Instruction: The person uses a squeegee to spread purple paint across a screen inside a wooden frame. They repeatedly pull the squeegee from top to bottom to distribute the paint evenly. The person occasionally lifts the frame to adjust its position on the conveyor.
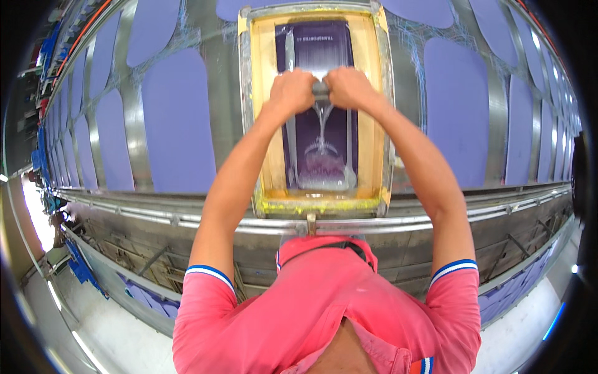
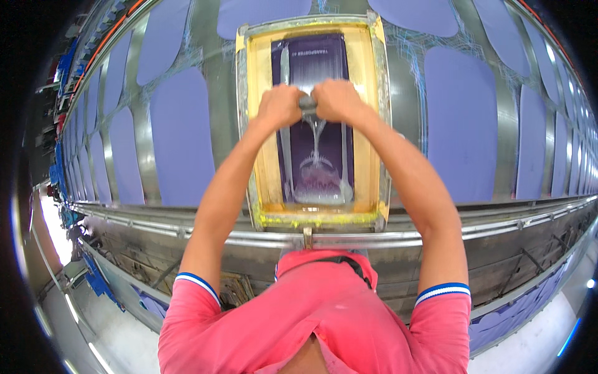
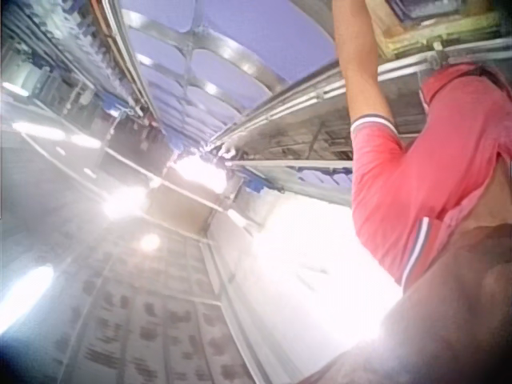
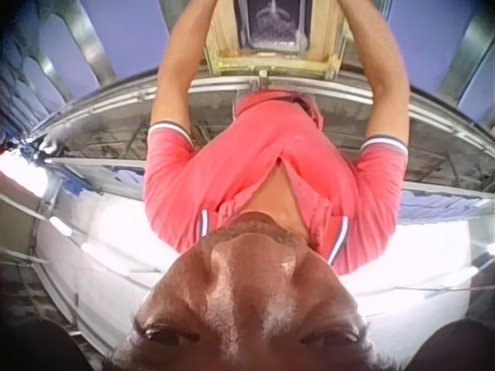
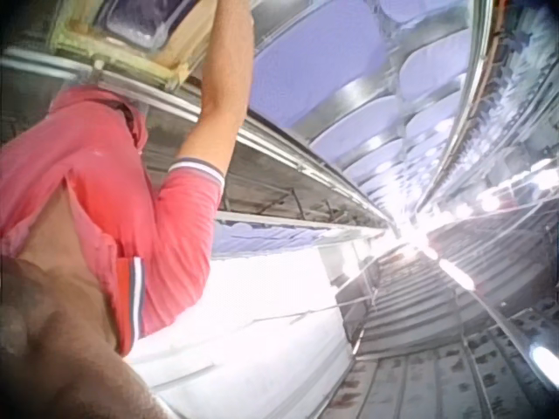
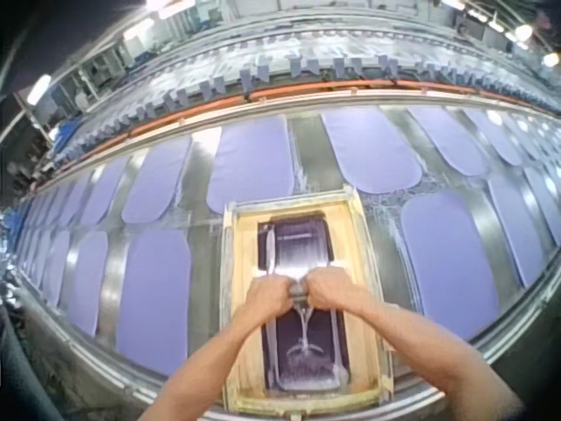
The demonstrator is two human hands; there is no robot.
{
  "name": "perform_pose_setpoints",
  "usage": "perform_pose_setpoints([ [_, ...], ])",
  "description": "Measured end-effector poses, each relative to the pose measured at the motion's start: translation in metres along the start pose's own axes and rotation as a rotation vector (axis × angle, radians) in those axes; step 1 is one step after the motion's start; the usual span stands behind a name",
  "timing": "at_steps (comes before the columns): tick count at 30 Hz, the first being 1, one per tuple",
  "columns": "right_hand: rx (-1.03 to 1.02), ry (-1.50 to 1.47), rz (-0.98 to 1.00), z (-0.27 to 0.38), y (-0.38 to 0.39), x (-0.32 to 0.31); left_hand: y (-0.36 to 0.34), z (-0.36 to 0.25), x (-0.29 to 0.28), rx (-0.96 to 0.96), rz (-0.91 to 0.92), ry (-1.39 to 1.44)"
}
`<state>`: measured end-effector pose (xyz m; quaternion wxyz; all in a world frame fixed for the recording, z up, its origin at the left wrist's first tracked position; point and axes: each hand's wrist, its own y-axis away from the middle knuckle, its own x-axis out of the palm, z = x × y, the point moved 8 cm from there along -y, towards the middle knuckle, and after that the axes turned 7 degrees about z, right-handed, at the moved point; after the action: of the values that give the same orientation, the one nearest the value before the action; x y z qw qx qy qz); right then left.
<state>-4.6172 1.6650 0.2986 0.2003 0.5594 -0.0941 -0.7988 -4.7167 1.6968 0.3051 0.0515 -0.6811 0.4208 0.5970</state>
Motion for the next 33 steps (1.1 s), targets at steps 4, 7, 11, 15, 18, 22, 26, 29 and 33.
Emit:
perform_pose_setpoints([
  [4,0.004,0.045,-0.008,-0.061,-0.101,-0.065,-0.107,0.026,-0.071,0.018,-0.085,-0.009],
  [7,0.012,0.072,-0.128,-0.091,-0.152,-0.097,-0.169,0.048,-0.089,0.119,-0.232,-0.095],
  [11,0.013,0.175,-0.124,-0.111,-0.171,-0.095,-0.186,0.046,-0.096,0.104,-0.254,-0.099],
  [15,-0.016,0.12,-0.149,-0.074,-0.121,-0.056,-0.129,0.038,-0.06,0.045,-0.206,-0.107],
  [18,0.01,0.092,-0.142,-0.033,-0.048,-0.018,-0.054,0.011,-0.021,0.106,-0.192,-0.119],
  [22,-0.116,0.031,-0.059,0.035,0.061,0.048,0.062,-0.021,0.05,0.079,-0.087,0.048],
  [26,-0.106,-0.048,-0.056,0.082,0.161,0.116,0.167,-0.057,0.114,0.097,-0.057,0.157],
  [29,-0.154,-0.118,0.022,0.097,0.197,0.121,0.2,-0.07,0.129,0.137,-0.131,0.195],
  [33,0.097,-0.311,-0.554,-0.009,0.19,0.069,0.205,-0.072,0.134,0.117,-0.098,0.151],
])
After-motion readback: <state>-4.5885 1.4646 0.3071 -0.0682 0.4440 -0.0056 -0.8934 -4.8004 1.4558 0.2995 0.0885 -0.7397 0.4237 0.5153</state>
